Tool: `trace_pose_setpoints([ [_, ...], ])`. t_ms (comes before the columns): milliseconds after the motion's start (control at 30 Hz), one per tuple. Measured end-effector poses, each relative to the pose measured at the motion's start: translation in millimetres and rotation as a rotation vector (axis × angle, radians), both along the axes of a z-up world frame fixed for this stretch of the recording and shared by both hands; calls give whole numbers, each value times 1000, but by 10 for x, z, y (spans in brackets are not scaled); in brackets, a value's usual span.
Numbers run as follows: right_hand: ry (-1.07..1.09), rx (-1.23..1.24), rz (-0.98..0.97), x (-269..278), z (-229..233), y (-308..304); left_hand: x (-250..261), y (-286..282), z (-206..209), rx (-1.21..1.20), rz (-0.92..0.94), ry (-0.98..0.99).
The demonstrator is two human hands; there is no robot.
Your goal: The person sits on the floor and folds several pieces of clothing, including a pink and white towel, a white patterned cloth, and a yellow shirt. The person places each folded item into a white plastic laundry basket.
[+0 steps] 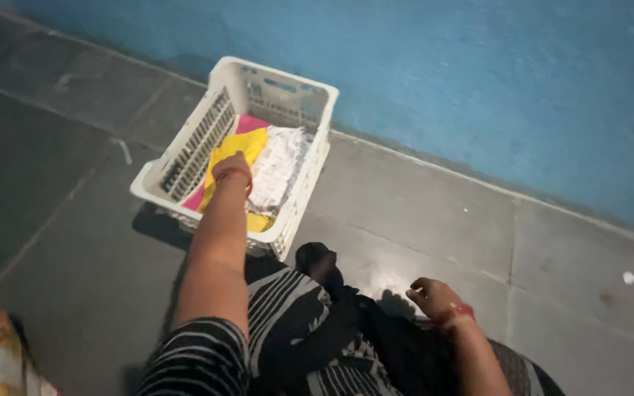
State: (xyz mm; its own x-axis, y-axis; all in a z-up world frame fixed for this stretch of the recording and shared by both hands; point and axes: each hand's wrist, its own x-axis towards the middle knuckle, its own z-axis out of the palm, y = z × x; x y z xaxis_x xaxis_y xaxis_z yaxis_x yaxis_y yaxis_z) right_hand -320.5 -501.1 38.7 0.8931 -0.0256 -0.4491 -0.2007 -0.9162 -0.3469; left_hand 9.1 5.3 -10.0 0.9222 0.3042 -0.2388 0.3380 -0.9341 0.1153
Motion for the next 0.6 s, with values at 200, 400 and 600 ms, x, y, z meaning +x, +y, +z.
trace_pose_setpoints([
  [200, 58, -61, -6, 206, -220, -47, -238, -60, 699, -240, 20, -289],
  [400, 176, -147, 87, 153, -256, 51, -608, -172, 1783, -1078, -89, -395],
  [600, 127, -76, 15, 158, -254, 7, -1336, -1197, 2416, -1910, -344, -124],
])
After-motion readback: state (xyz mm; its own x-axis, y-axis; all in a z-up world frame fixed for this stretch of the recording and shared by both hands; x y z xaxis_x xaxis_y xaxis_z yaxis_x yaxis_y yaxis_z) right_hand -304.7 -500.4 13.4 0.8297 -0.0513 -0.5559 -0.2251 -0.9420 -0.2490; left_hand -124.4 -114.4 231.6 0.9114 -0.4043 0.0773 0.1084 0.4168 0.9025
